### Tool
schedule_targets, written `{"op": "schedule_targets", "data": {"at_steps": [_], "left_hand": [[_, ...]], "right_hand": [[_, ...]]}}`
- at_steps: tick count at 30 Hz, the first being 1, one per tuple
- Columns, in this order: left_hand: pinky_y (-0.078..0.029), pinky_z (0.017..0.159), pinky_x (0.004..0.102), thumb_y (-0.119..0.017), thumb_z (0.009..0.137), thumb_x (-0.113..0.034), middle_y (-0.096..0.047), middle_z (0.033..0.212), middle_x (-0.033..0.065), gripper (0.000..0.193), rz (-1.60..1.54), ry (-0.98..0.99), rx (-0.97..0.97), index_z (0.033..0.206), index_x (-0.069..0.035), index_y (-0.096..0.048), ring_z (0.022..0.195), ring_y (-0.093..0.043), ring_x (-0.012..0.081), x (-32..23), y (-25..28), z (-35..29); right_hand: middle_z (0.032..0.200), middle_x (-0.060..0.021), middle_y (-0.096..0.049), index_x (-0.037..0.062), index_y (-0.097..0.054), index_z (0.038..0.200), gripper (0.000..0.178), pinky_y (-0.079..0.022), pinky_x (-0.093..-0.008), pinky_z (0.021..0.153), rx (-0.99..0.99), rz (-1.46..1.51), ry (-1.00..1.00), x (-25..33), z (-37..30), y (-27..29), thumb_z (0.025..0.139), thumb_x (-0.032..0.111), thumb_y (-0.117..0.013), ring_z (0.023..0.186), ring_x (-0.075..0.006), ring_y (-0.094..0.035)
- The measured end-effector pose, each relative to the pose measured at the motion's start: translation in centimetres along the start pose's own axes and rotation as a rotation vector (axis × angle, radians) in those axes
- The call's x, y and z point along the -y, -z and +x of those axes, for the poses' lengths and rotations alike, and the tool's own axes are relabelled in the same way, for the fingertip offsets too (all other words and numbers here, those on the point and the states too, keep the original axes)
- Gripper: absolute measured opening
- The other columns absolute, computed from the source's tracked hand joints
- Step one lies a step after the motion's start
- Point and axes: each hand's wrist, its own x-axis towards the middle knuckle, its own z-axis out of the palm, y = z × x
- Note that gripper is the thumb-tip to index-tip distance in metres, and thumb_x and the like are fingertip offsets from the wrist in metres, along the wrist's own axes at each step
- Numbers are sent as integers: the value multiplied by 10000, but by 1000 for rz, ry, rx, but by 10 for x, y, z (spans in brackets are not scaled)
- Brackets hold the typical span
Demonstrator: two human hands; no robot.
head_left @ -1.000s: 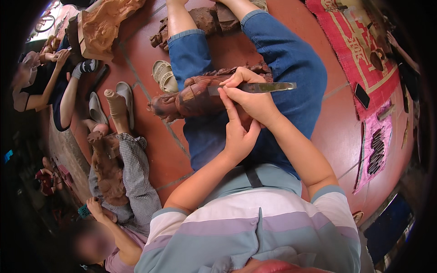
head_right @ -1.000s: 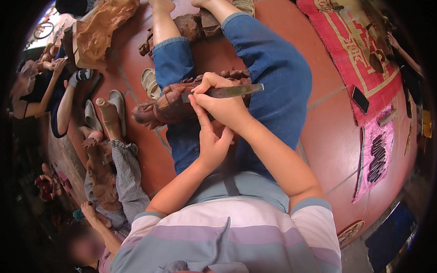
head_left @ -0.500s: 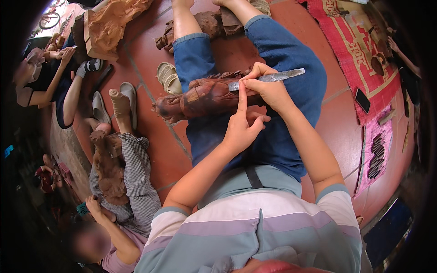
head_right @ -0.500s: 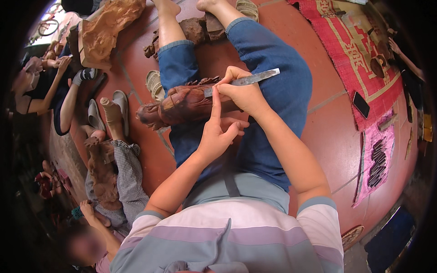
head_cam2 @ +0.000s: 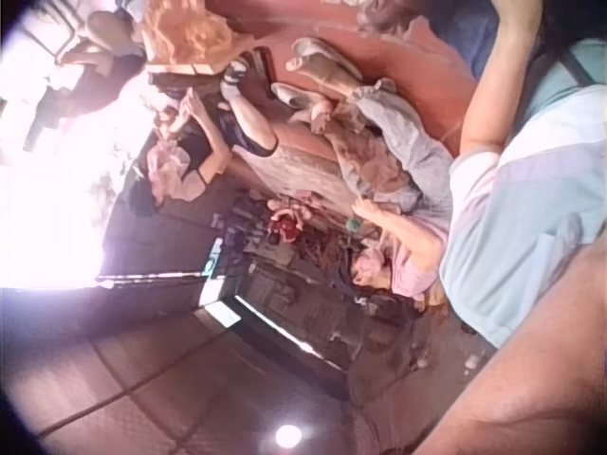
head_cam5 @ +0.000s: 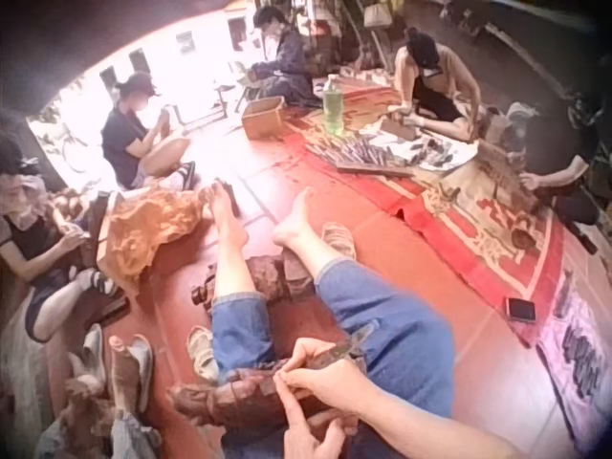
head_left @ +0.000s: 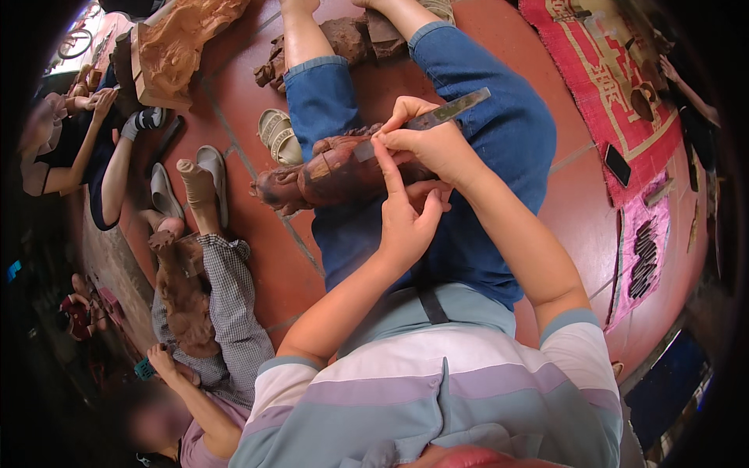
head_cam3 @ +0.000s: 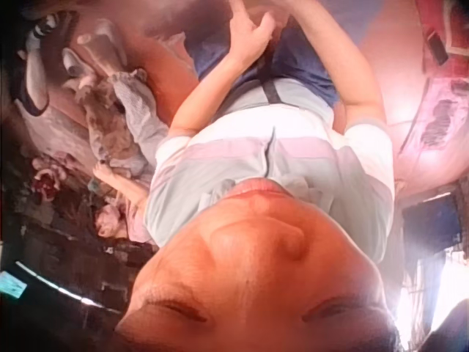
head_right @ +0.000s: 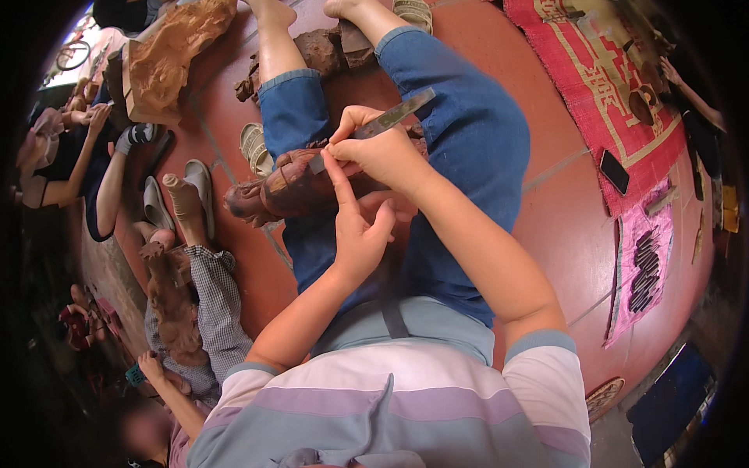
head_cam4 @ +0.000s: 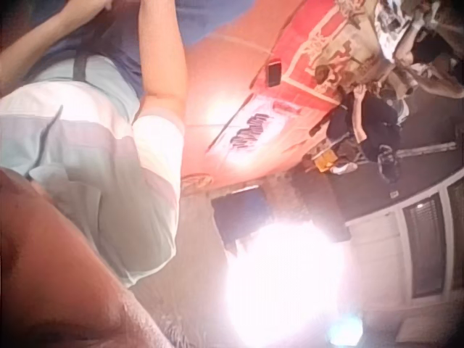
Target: The person is carving a piece of wood using a chisel. They are sitting on the floor with their legs crossed, holding the wood between their feet and using the chisel to shape it.
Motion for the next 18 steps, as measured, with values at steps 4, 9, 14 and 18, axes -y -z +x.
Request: {"op": "schedule_targets", "data": {"at_steps": [4, 9, 14, 18], "left_hand": [[-520, 537, 224, -436, 885, -50, -701, 946, 137, 944, 67, 148, 147, 1428, -182, 324, 780, -698, 180, -10, 7, 8], [-540, 648, 252, -466, 888, -30, -705, 921, 127, 940, -27, 118, 95, 1452, -156, 276, 759, -689, 175, -22, 14, 8], [-504, 526, 204, -448, 892, -27, -700, 976, 143, 949, -67, 58, 68, 1436, -196, 310, 782, -698, 181, -3, 4, 4], [-502, 524, 206, -447, 888, -56, -701, 972, 138, 943, -3, 216, 209, 1444, -211, 299, 807, -695, 175, -18, 14, 15]], "right_hand": [[856, -59, -633, 55, -538, 817, 140, -599, -293, 708, 0, 18, -128, 4, 7, 25, 808, 10, -671, 787, -142, -665], [803, -52, -628, 47, -550, 809, 127, -578, -241, 631, 27, -279, -151, 24, 15, 17, 798, -1, -667, 693, -109, -647], [823, -46, -627, 58, -544, 796, 142, -589, -251, 647, -29, -9, -117, 2, 5, 11, 794, -2, -672, 728, -111, -647], [776, -46, -622, 61, -536, 790, 152, -583, -248, 603, -40, -97, -230, 13, 13, 31, 781, -3, -673, 675, -105, -640]]}}
